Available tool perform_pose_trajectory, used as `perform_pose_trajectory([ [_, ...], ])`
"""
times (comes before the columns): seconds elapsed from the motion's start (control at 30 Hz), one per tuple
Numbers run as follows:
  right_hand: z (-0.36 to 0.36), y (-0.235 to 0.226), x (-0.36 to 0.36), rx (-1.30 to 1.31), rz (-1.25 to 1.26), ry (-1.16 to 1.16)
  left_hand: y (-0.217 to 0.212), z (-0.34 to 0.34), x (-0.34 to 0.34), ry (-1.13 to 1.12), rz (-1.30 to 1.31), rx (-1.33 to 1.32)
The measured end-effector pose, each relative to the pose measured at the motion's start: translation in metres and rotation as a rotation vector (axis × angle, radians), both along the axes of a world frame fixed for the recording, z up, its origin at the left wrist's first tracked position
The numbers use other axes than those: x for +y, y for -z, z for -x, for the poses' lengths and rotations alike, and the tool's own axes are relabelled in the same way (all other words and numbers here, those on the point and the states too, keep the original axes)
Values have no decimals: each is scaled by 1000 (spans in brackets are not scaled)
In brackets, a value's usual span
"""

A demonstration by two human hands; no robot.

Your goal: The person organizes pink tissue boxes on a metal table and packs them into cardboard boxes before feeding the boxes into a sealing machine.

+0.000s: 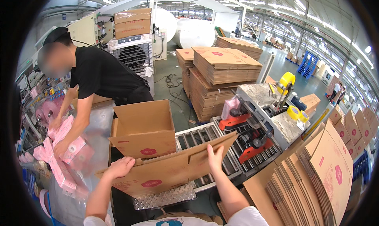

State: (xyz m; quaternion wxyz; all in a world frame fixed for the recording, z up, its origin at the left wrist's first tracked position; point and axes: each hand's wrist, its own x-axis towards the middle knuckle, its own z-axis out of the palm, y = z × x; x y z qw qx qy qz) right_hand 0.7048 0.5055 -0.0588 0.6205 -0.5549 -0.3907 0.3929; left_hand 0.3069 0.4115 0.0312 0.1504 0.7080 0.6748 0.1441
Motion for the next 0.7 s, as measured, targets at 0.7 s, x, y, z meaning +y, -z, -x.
perform_pose_trajectory([
  [0.7,0,-91,-62,-1373,640,-2124,153,-107,-14,160,-125,307],
])
